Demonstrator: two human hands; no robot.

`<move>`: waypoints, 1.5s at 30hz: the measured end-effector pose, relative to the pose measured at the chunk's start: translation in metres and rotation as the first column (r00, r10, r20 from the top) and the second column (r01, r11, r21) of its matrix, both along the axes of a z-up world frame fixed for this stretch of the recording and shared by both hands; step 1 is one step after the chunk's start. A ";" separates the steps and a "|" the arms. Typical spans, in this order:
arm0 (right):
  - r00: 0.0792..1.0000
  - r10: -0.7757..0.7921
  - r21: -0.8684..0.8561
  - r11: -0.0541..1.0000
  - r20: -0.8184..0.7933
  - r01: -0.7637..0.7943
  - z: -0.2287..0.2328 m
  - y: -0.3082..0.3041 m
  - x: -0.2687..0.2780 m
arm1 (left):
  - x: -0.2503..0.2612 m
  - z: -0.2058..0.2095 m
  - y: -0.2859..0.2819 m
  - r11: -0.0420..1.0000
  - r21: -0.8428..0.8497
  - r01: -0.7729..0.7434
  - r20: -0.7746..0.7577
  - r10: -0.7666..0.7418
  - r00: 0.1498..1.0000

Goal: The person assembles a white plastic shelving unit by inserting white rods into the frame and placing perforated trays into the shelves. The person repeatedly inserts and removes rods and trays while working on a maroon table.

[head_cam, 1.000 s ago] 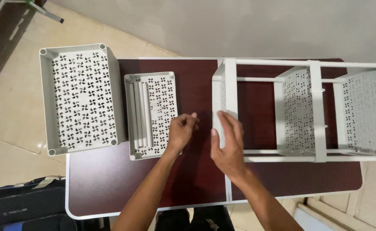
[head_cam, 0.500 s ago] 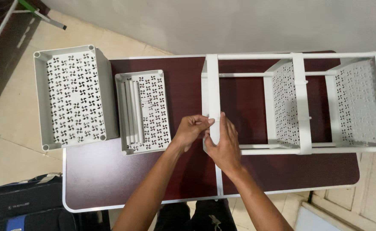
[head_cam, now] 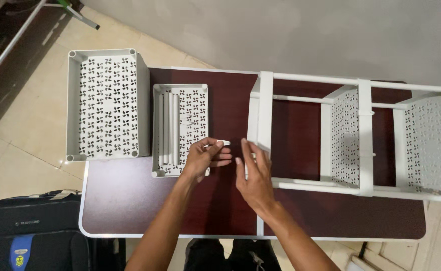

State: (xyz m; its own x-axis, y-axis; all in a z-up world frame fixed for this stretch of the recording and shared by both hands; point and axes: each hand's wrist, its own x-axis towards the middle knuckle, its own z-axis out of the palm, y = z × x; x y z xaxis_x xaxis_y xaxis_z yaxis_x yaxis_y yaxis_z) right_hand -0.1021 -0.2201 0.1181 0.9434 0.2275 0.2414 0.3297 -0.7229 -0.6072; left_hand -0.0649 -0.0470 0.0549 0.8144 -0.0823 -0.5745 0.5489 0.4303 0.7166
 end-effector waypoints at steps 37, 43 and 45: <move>0.980 0.184 -0.144 0.971 -0.070 -0.193 -0.140 0.128 0.069 | -0.002 -0.070 0.086 0.685 0.729 0.000 0.072 -0.077 0.994; 0.974 0.184 -0.043 0.981 -0.133 -0.191 -0.075 0.097 0.049 | -0.007 -0.053 0.065 0.667 0.744 -0.035 0.112 -0.074 0.991; 0.960 0.192 0.051 0.981 -0.203 -0.185 -0.052 0.084 0.044 | -0.003 -0.048 0.052 0.654 0.756 -0.023 0.131 -0.116 0.985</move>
State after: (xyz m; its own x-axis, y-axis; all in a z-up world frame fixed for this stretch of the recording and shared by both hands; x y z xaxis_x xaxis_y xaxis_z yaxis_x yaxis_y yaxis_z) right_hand -0.0579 -0.1357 0.0665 0.9142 0.4015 0.0557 0.3234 -0.6396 -0.6973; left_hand -0.0680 0.0048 0.0066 0.9034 0.2812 -0.3238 0.4061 -0.3182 0.8566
